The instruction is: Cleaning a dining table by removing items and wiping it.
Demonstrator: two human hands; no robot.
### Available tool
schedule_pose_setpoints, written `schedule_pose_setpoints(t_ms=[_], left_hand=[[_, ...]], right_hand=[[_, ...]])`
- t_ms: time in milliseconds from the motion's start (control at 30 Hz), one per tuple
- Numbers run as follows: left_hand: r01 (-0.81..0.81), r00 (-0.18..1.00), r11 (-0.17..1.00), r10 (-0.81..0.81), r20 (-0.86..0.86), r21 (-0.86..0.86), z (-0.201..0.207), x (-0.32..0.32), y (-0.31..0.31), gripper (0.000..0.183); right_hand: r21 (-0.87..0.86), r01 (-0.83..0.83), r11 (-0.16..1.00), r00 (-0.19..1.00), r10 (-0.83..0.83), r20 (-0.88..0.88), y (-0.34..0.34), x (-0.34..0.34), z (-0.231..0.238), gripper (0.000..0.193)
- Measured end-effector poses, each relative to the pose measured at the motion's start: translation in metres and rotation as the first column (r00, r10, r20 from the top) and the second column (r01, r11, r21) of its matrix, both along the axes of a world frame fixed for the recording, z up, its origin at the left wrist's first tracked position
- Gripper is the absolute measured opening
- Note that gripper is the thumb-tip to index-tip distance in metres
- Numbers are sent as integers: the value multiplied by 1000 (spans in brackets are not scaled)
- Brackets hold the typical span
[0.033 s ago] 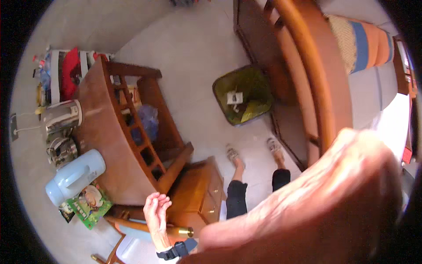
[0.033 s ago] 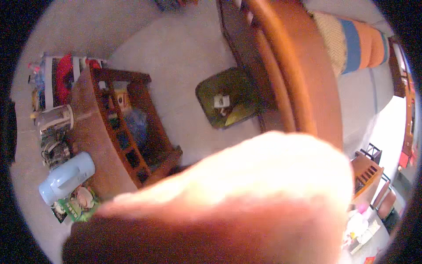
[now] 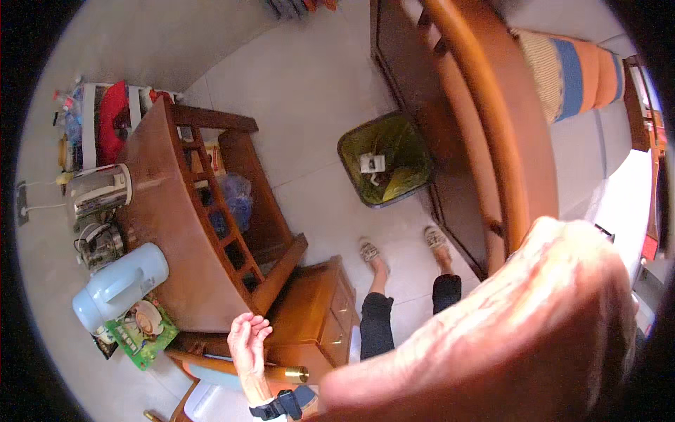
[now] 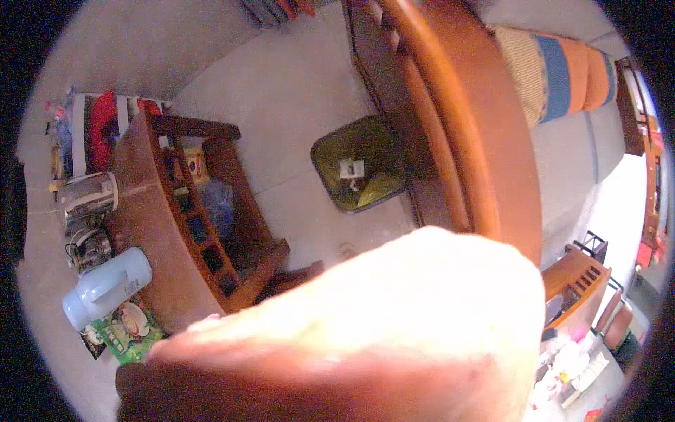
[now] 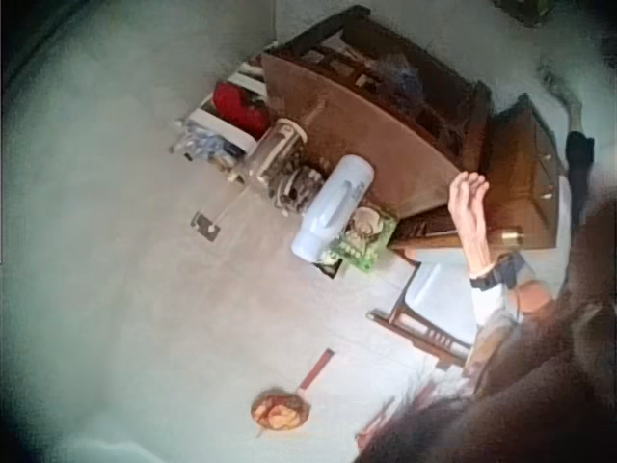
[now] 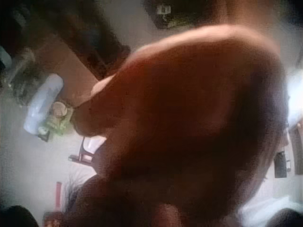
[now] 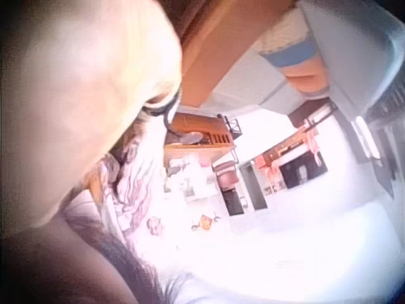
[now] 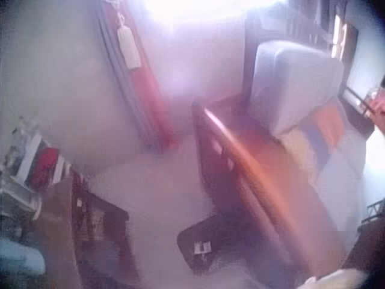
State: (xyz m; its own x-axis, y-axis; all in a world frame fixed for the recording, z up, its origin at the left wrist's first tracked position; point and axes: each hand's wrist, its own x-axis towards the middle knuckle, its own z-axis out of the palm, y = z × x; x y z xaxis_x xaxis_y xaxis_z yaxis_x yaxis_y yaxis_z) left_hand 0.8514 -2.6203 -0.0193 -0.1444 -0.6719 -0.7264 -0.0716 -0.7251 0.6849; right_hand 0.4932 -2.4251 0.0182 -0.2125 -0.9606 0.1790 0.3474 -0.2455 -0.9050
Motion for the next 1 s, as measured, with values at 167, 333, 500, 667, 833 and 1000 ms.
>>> schedule_pose_setpoints(t_ms=[167,333,500,667,833,1000], left_hand=[[39,992,999,-42,-120,-27,21,12,-6,17],[66,989,996,-72,-130,-55,65,7,-4,17],[115,963,979,-151,-224,-167,99,-3,-21,18],[193,946,966,-229,-231,-170,122,-3,-24,18],[333,893,924,-373,-254,-186,138,-35,-15,19],[436,864,870,-476,-164,-231,152,-59,-5,22]], right_hand=[[-39,-23,999,1000,23,3,3,18,51,12],[-119,-50,992,999,51,11,-2,47,100,12],[-288,-42,957,996,61,58,-7,69,150,13],[-581,2,814,961,160,227,-23,81,210,13],[-815,389,429,640,510,574,-31,86,261,13],[-68,401,913,436,-256,-863,-55,78,65,39]])
